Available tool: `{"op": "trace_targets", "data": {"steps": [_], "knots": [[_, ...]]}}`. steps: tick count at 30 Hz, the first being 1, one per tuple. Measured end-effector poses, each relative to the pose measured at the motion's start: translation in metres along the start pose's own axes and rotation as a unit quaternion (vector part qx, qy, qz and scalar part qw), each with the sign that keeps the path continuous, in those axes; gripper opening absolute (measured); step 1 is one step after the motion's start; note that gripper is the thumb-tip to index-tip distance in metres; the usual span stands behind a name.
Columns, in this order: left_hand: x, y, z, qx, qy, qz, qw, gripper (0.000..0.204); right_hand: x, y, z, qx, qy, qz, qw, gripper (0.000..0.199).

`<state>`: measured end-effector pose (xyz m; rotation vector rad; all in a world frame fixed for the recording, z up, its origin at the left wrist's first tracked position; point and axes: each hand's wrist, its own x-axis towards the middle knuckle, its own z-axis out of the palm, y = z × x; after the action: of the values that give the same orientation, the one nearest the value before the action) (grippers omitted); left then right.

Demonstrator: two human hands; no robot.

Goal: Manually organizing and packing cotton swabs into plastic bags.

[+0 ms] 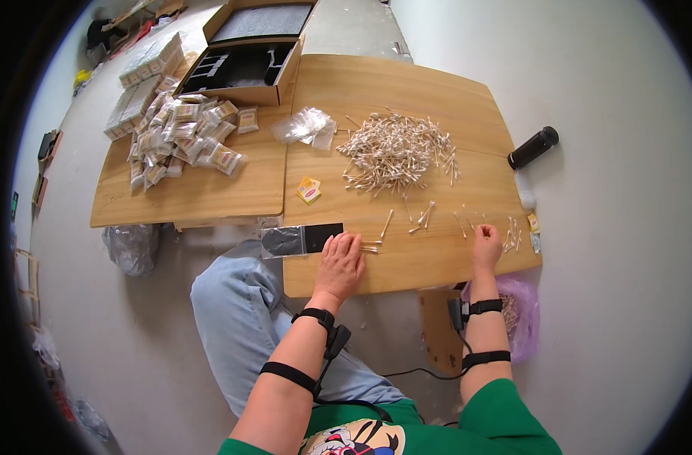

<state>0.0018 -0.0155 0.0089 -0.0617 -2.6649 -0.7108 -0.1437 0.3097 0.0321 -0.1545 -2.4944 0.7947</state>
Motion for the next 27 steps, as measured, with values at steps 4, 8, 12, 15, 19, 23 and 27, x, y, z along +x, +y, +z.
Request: {"op": "trace_targets", "data": {"steps": [4,8,12,15,19,23,27], "knots": [[0.004,0.005,-0.009,-0.012,-0.024,-0.002,1.0,0.036,-0.02,-0.033,0.006,0.091,-0.078,0.036,0.992,0.011],[-0.003,-0.005,-0.002,-0.032,-0.026,-0.023,0.999,0.037,-0.072,-0.112,0.027,0.155,-0.204,-0.142,0.956,0.006],[-0.001,-0.003,0.004,-0.082,0.047,-0.043,0.995,0.048,-0.098,-0.151,0.047,0.156,-0.273,-0.2,0.928,0.008],[0.001,-0.001,0.002,0.01,0.028,-0.007,1.0,0.053,-0.098,-0.154,0.057,0.101,-0.243,-0.166,0.95,0.015],[0.0,-0.001,0.003,0.024,0.002,-0.019,1.0,0.053,-0.086,-0.152,0.065,-0.01,-0.188,-0.124,0.974,0.022],[-0.002,-0.005,0.008,0.006,-0.017,-0.021,1.0,0.052,-0.088,-0.152,0.076,-0.032,-0.234,-0.155,0.959,0.021],[-0.004,-0.008,0.005,-0.083,0.039,-0.041,0.995,0.048,-0.092,-0.153,0.067,0.05,-0.37,-0.163,0.913,0.019]]}}
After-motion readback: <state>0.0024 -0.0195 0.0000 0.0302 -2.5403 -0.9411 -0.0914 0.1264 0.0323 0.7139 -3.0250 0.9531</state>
